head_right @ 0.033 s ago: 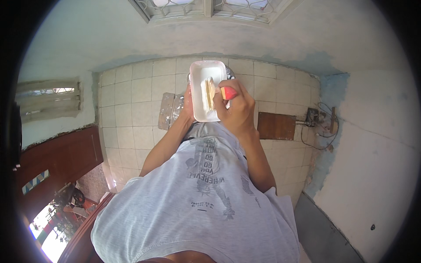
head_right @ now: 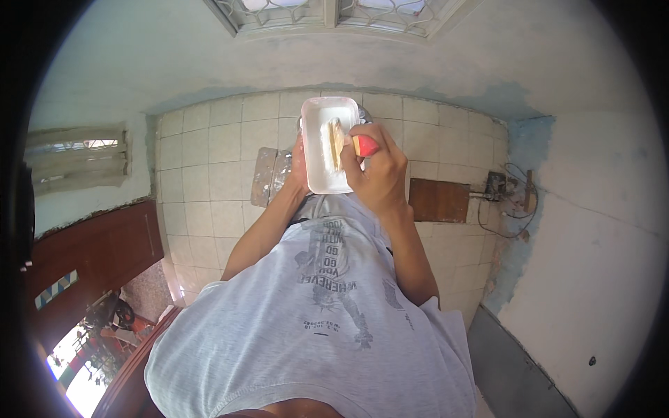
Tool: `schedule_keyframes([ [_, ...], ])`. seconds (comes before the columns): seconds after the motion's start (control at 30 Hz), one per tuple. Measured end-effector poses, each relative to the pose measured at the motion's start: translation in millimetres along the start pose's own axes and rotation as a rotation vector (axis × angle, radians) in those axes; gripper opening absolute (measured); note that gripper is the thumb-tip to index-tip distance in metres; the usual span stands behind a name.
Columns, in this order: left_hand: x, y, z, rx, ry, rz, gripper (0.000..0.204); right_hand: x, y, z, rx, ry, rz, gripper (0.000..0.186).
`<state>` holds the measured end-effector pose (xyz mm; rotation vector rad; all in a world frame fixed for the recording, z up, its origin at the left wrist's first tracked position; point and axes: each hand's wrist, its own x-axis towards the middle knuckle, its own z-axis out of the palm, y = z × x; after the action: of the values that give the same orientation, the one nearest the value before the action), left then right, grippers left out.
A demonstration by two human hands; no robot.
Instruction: The person stirs a white liquid inside a small plastic tray with a paintbrush.
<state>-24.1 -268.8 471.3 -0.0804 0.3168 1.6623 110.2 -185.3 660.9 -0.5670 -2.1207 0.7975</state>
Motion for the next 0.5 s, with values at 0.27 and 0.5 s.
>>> schedule_keyframes([
  [0.27,11,5,-4,-0.080,-0.107,-0.041,0.072,-5,16,22,0.042,-0.091,0.040,0.009],
  [0.5,6,14,13,-0.041,-0.013,-0.001,0.072,1,22,10,0.030,-0.144,0.113,0.009],
])
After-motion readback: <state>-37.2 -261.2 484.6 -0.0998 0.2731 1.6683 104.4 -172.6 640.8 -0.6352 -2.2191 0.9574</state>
